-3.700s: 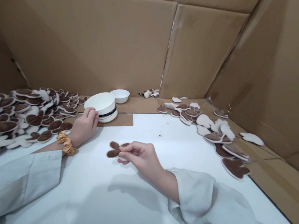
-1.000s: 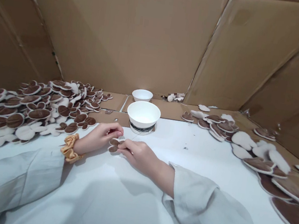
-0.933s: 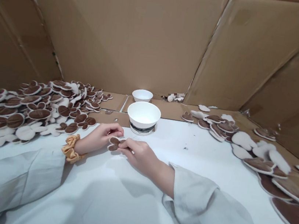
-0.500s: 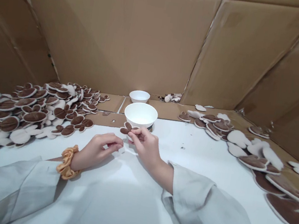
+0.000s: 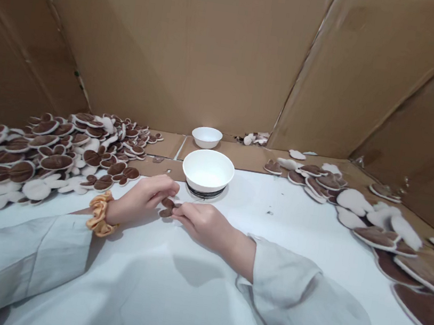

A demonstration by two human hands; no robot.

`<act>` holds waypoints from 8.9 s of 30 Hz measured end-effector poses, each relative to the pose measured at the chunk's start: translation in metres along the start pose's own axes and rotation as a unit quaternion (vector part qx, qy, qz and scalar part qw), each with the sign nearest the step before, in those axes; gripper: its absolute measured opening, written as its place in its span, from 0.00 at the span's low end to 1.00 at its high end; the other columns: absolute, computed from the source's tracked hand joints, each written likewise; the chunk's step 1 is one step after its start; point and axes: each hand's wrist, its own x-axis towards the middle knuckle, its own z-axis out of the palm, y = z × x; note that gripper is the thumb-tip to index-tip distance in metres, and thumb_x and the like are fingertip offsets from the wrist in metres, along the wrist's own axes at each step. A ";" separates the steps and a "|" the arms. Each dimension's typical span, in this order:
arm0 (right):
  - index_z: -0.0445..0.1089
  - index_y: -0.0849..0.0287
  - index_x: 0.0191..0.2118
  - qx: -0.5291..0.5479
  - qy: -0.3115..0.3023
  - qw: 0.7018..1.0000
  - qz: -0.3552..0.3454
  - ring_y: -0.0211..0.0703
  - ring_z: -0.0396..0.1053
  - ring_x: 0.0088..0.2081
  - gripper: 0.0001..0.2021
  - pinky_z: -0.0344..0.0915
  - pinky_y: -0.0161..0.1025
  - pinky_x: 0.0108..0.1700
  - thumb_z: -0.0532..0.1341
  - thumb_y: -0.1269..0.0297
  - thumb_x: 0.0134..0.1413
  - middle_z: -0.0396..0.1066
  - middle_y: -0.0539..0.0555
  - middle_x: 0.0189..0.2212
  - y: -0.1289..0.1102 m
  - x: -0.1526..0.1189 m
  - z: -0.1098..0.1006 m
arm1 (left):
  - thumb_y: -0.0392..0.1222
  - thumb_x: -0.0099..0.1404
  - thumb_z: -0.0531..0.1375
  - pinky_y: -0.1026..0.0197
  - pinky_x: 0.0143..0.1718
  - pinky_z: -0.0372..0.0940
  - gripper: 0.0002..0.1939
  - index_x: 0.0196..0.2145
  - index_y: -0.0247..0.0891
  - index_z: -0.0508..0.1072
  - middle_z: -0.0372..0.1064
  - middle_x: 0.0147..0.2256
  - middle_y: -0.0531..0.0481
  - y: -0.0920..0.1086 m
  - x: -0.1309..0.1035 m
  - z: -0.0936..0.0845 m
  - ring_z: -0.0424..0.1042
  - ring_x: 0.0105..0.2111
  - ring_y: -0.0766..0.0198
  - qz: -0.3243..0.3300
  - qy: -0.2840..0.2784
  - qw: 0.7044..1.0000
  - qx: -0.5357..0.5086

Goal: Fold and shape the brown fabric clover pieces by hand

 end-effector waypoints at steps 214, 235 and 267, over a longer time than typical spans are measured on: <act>0.60 0.56 0.30 -0.013 0.360 0.926 0.118 0.41 0.70 0.35 0.05 0.67 0.36 0.31 0.58 0.71 0.50 0.69 0.55 0.33 -0.015 0.008 -0.021 | 0.48 0.51 0.64 0.65 0.26 0.48 0.15 0.24 0.34 0.64 0.53 0.23 0.56 0.040 0.054 0.042 0.49 0.23 0.71 -0.192 -0.017 0.796 -0.573; 0.58 0.57 0.26 0.174 0.441 0.838 0.270 0.38 0.67 0.31 0.11 0.65 0.36 0.31 0.63 0.64 0.46 0.66 0.51 0.28 -0.030 0.004 -0.046 | 0.47 0.67 0.48 0.66 0.27 0.55 0.12 0.44 0.38 0.58 0.58 0.27 0.54 0.062 0.053 0.065 0.57 0.24 0.69 -0.083 0.004 0.911 -0.404; 0.63 0.59 0.36 0.347 0.324 0.807 0.351 0.36 0.67 0.29 0.12 0.61 0.33 0.28 0.63 0.61 0.47 0.71 0.52 0.29 -0.027 -0.002 -0.074 | 0.38 0.65 0.47 0.68 0.21 0.48 0.06 0.35 0.38 0.63 0.52 0.20 0.58 0.038 0.050 0.077 0.49 0.19 0.71 -0.075 -0.004 0.945 -0.318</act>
